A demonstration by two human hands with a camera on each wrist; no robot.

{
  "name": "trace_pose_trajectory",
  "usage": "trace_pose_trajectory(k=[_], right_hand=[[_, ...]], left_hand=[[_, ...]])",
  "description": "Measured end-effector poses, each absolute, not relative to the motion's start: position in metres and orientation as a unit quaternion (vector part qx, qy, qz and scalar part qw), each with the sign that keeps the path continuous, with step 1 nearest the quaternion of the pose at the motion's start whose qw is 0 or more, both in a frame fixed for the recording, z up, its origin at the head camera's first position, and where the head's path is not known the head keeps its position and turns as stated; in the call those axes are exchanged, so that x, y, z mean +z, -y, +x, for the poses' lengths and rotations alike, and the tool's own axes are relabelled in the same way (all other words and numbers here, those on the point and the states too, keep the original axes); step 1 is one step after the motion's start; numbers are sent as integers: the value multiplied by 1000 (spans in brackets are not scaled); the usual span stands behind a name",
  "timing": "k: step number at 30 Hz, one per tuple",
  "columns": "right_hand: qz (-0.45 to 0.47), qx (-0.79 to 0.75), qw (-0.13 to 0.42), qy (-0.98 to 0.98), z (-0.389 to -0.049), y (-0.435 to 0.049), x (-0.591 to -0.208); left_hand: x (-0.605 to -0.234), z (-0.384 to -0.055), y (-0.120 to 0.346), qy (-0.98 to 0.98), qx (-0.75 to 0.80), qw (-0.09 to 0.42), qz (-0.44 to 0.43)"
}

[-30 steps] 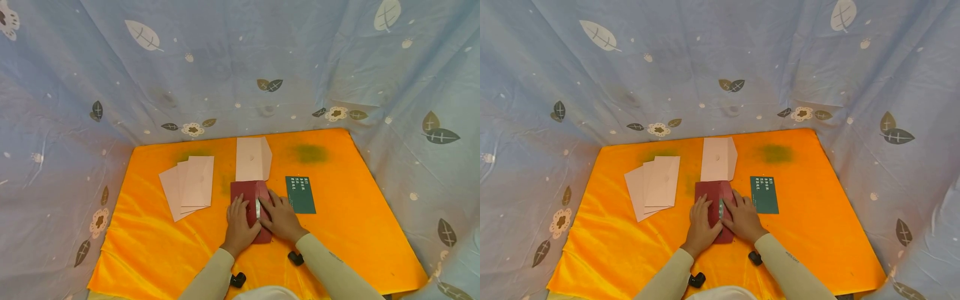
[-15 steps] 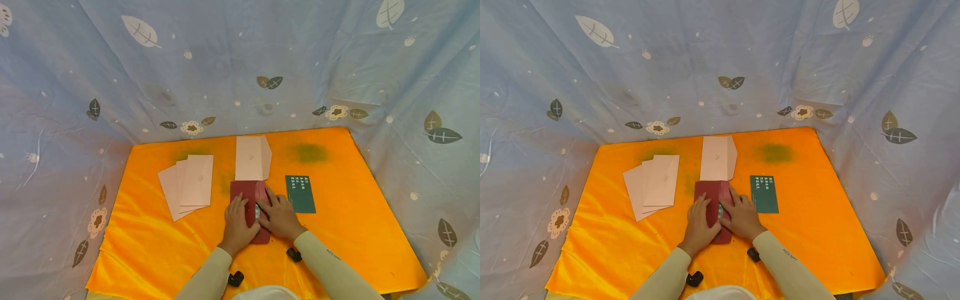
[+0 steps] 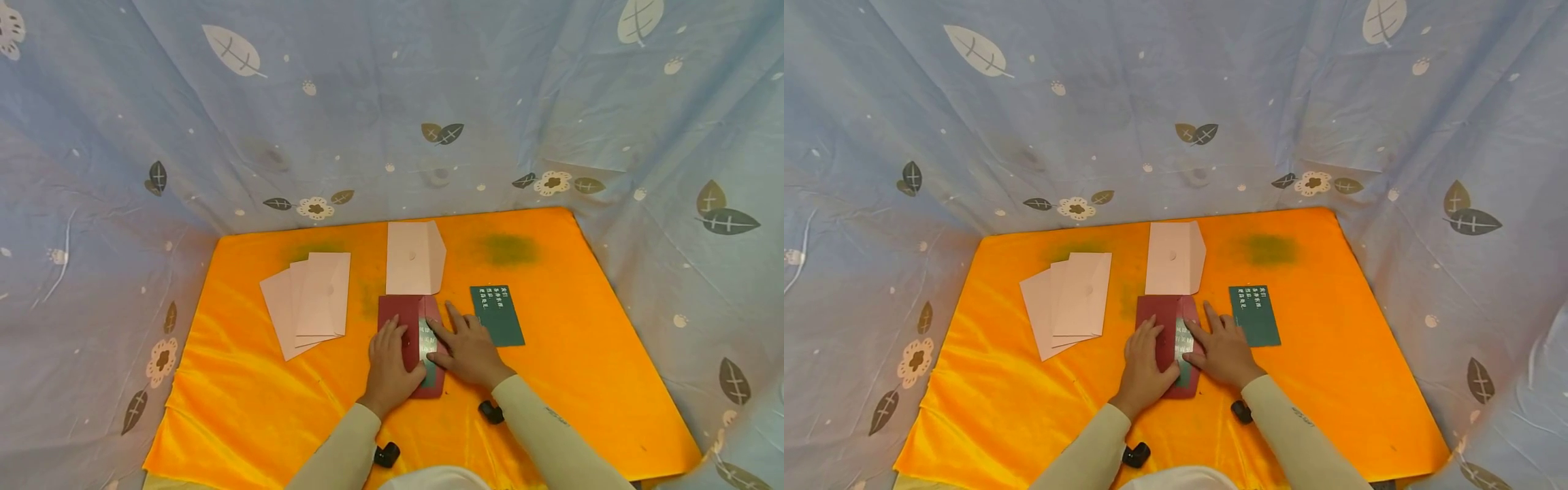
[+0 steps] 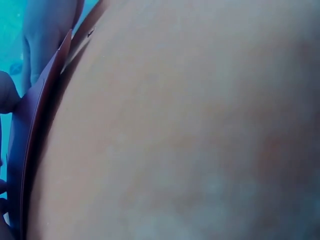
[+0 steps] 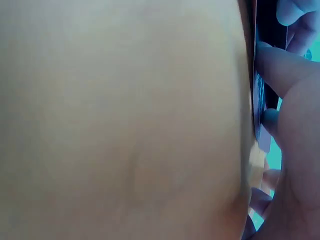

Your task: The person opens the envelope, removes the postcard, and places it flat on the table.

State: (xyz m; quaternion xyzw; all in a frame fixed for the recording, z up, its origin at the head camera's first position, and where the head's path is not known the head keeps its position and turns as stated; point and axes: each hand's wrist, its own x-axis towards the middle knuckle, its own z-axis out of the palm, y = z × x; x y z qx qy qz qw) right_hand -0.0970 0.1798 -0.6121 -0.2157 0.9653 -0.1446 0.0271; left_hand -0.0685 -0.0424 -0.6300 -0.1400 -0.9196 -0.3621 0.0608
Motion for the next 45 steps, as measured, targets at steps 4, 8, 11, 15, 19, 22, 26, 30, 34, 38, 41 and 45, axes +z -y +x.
trace_pose_trajectory(k=[4, 8, 11, 15, 19, 22, 26, 30, 34, 38, 41, 45], right_hand=[[-219, -157, 39, -962, -96, -184, -613], [-188, -213, 37, -958, -93, -182, -614], [-144, -281, 18, -949, -88, -178, -612], [-97, -366, -38, -925, -79, -169, -608], [-77, -434, -64, -895, -71, -160, -604], [-69, -457, -52, -885, -68, -156, -603], [-49, -459, -26, -887, -65, -154, -604], [-14, -485, 12, -874, -66, -154, -604], [24, -529, 50, -847, -68, -155, -599], [52, -554, 76, -827, -69, -155, -590], [66, -571, 94, -813, -69, -155, -586], [86, -606, 115, -783, -68, -154, -584]], left_hand=[[-630, -68, 42, 918, -366, 64, -138], [-632, -68, 42, 920, -363, 61, -136], [-633, -69, 41, 919, -365, 59, -138], [-633, -69, 41, 917, -371, 55, -138], [-633, -68, 40, 919, -368, 53, -133], [-633, -68, 40, 920, -366, 51, -128], [-634, -68, 40, 923, -363, 42, -123], [-634, -68, 39, 924, -360, 39, -121], [-634, -68, 40, 924, -360, 45, -121], [-634, -68, 40, 923, -363, 48, -121], [-633, -67, 40, 922, -364, 49, -122], [-632, -67, 39, 923, -362, 46, -122]])
